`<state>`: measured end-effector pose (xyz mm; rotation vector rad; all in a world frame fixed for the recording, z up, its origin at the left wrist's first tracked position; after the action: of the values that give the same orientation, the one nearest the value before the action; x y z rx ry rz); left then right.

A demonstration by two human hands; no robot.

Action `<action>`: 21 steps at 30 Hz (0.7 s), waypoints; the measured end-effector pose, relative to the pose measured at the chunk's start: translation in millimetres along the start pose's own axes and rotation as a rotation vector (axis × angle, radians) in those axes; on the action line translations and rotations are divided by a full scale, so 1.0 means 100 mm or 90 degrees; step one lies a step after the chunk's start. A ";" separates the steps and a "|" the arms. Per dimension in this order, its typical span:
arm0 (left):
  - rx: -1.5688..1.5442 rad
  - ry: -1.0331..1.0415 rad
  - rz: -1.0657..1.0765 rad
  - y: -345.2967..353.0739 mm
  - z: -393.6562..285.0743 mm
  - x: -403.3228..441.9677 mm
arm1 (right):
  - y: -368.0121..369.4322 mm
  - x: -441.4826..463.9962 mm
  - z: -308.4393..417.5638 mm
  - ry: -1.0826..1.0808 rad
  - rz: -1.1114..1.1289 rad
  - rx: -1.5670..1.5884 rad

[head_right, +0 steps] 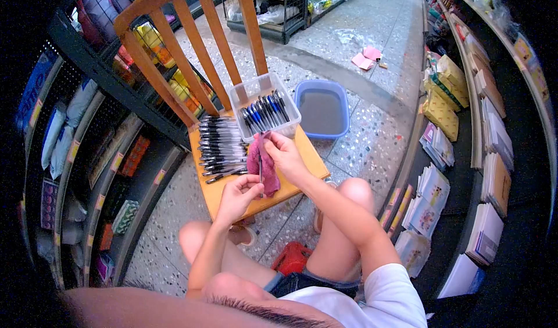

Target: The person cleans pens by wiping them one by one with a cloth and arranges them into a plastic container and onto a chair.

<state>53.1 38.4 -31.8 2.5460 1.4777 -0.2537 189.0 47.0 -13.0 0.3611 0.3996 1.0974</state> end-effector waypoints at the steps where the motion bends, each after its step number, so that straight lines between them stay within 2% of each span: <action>1: -0.007 0.009 -0.002 0.00 -0.01 0.01 | 0.05 -0.03 -0.01 0.020 0.017 0.007; 6: -0.024 0.027 -0.006 0.01 0.00 0.01 | 0.09 -0.06 -0.18 0.105 0.079 0.055; 12: -0.018 0.066 -0.055 -0.08 -0.05 0.03 | 0.22 -0.14 -0.15 0.108 0.117 0.066; 15: -0.006 0.077 -0.046 -0.08 -0.03 0.04 | 0.15 -0.10 -0.16 0.076 0.105 0.048; 18: 0.010 0.066 -0.033 -0.05 -0.02 0.02 | 0.05 -0.06 -0.16 0.078 0.016 0.049; 21: 0.028 0.080 -0.049 -0.05 -0.07 0.02 | 0.04 -0.07 -0.23 0.086 -0.007 0.053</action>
<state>50.1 43.7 -26.1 2.5848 1.6354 -0.1414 172.3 44.5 -30.1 0.3582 0.5677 1.1004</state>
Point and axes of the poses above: each hand's wrist, its own x-axis towards the middle knuckle, its own y-axis out of the palm, z = x × y, the point moved 8 cm from there along x, towards the middle knuckle, and after that the axes turned 13 degrees about -z, right-handed, at the moved point
